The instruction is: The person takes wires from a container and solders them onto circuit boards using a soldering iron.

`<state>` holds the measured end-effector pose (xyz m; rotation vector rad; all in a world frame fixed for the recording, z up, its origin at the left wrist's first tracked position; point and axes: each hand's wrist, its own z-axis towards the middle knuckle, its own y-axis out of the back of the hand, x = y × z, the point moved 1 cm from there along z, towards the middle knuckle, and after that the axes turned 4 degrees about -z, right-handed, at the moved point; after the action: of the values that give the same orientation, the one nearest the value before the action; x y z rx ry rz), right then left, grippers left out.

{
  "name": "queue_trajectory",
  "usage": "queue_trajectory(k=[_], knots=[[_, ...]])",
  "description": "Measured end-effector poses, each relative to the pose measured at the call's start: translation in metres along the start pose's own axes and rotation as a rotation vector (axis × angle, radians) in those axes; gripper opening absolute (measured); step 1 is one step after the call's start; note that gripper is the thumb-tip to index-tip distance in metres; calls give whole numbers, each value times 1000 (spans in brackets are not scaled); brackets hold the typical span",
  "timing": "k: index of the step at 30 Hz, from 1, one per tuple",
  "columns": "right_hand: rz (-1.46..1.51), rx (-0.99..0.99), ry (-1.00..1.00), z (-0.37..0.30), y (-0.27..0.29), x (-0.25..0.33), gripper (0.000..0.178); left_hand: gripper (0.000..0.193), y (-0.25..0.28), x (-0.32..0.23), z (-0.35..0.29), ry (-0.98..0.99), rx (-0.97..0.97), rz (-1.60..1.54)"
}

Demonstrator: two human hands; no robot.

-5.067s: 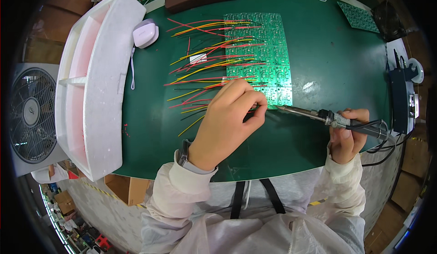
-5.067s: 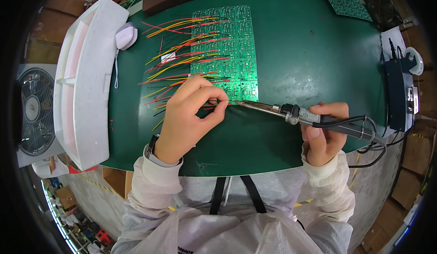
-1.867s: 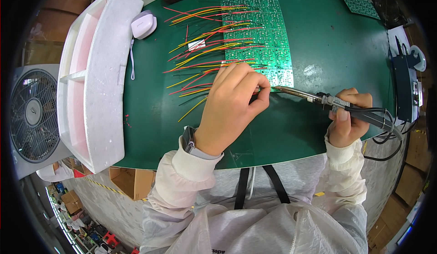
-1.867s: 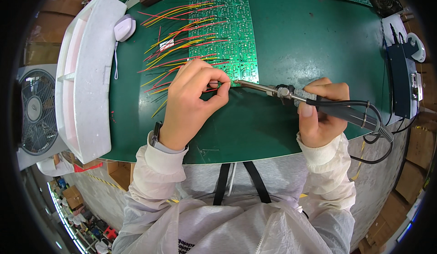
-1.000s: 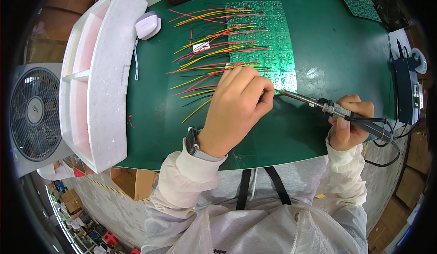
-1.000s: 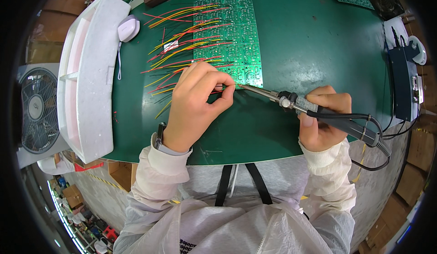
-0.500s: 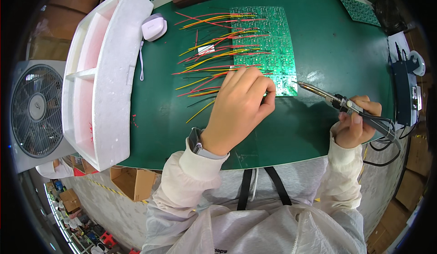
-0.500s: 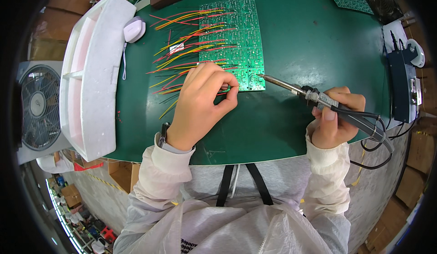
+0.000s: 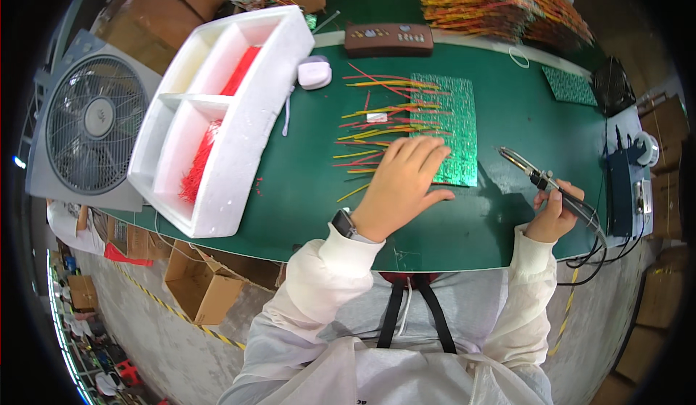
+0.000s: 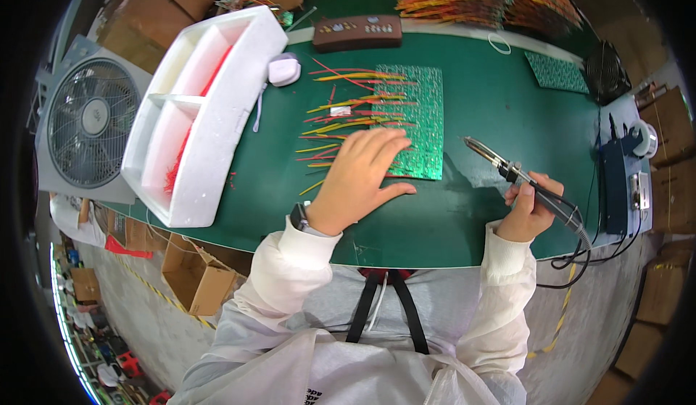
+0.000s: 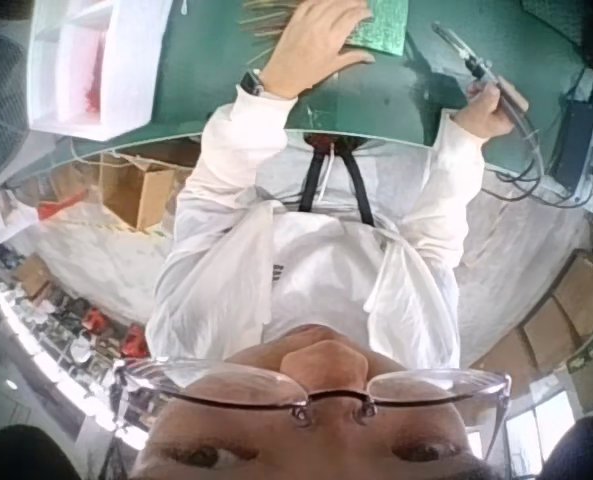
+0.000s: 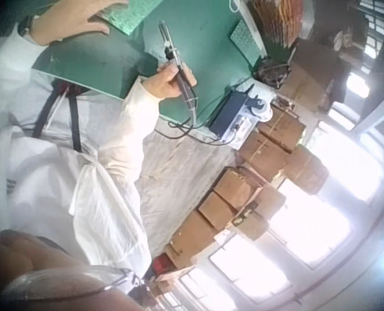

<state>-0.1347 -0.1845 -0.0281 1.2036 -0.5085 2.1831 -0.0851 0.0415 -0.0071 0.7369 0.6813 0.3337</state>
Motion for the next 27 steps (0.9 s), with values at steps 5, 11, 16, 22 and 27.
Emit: queue_trajectory(k=[5,11,16,22,27], knots=[[24,-11,-2,1,5,-2,13,47,5,-15,-11,-14,43,113],[6,-57,-69,2,-3,1,12,49,26,-35,-23,29,63,185],[-32,-65,-62,2,3,1,12,38,101,-27,0,-64,-3,286],[-33,-49,-72,2,-6,4,12,17,210,141,20,407,-187,375],[-56,-29,-82,2,-6,3,12,24,211,223,6,703,-149,376]])
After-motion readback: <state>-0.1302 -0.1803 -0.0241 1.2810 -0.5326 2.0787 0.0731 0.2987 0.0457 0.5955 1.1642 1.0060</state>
